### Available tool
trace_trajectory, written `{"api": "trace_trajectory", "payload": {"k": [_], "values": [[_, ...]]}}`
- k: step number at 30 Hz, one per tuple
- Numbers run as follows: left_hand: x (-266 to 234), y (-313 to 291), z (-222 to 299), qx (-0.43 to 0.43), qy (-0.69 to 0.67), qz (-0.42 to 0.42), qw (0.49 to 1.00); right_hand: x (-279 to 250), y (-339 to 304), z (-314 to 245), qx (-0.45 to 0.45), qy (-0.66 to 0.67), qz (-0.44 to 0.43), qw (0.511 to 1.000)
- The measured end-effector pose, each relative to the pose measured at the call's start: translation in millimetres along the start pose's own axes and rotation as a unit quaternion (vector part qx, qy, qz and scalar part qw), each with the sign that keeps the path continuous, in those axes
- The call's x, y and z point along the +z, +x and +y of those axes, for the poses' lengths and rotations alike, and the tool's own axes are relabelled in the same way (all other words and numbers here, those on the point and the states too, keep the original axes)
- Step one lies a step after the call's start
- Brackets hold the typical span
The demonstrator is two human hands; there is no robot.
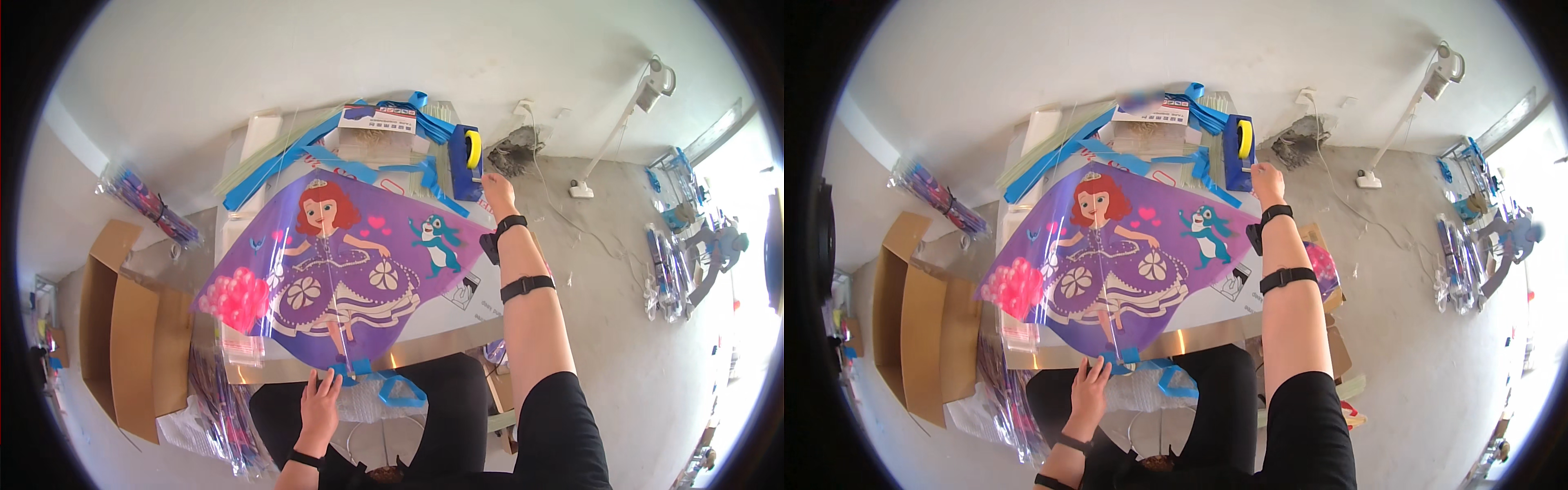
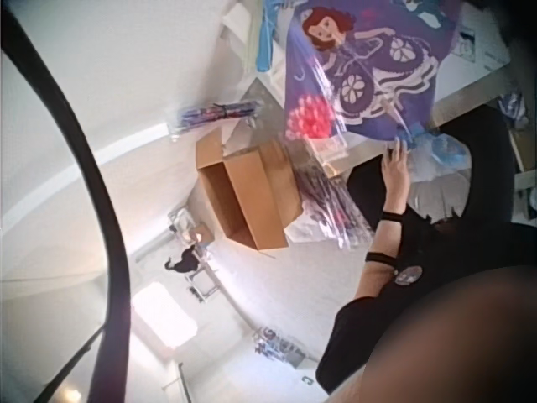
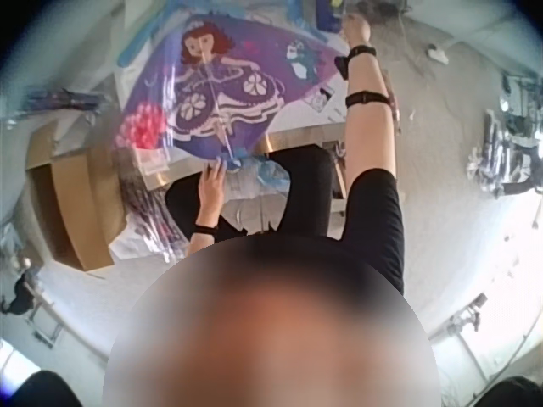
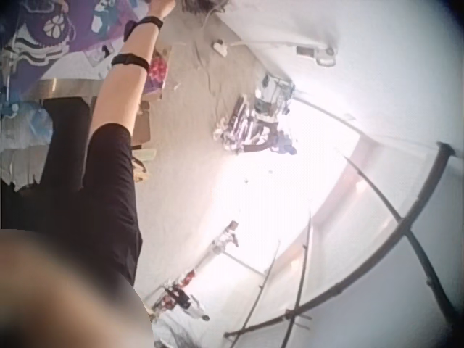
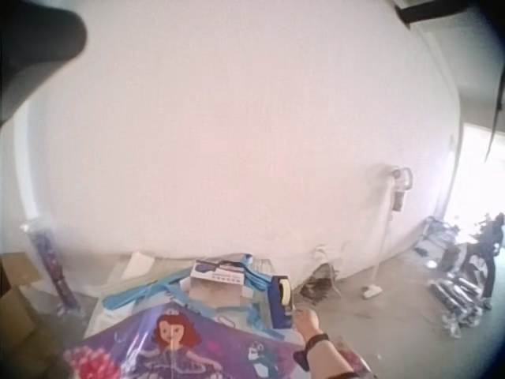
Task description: Assembling a kite by attaching ribbons and preparing it for packaging into a plastic sleeve.
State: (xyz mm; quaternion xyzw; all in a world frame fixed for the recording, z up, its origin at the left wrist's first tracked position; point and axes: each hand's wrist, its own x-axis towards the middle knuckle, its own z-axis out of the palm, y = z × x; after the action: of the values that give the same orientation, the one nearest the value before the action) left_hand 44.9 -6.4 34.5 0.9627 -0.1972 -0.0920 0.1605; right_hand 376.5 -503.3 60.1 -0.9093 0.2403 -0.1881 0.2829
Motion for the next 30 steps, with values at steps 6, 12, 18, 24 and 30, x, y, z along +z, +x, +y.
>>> {"api": "trace_trajectory", "payload": {"k": [6, 12, 18, 24, 30], "values": [[0.2, 5.0, 1.1, 0.005, -0.004, -0.01, 1.0, 8.9, 25.9, -3.2, 0.174, 0.166, -0.093, 0.966], [-2.6, 1.6, -0.6, -0.008, -0.016, -0.009, 1.0, 10.5, 12.5, -9.3, 0.281, 0.422, -0.11, 0.855], [-2.6, 3.1, -0.3, -0.005, -0.018, -0.006, 1.0, 10.5, 0.0, 0.1, 0.239, 0.508, -0.088, 0.823], [-1.2, -1.3, -2.4, -0.012, -0.019, -0.001, 1.0, 29.2, -7.4, 1.7, 0.2, 0.404, -0.071, 0.89], [-3.1, -5.8, 3.9, -0.002, -0.013, -0.002, 1.0, 51.9, -0.5, 56.7, -0.086, -0.278, -0.029, 0.956]]}}
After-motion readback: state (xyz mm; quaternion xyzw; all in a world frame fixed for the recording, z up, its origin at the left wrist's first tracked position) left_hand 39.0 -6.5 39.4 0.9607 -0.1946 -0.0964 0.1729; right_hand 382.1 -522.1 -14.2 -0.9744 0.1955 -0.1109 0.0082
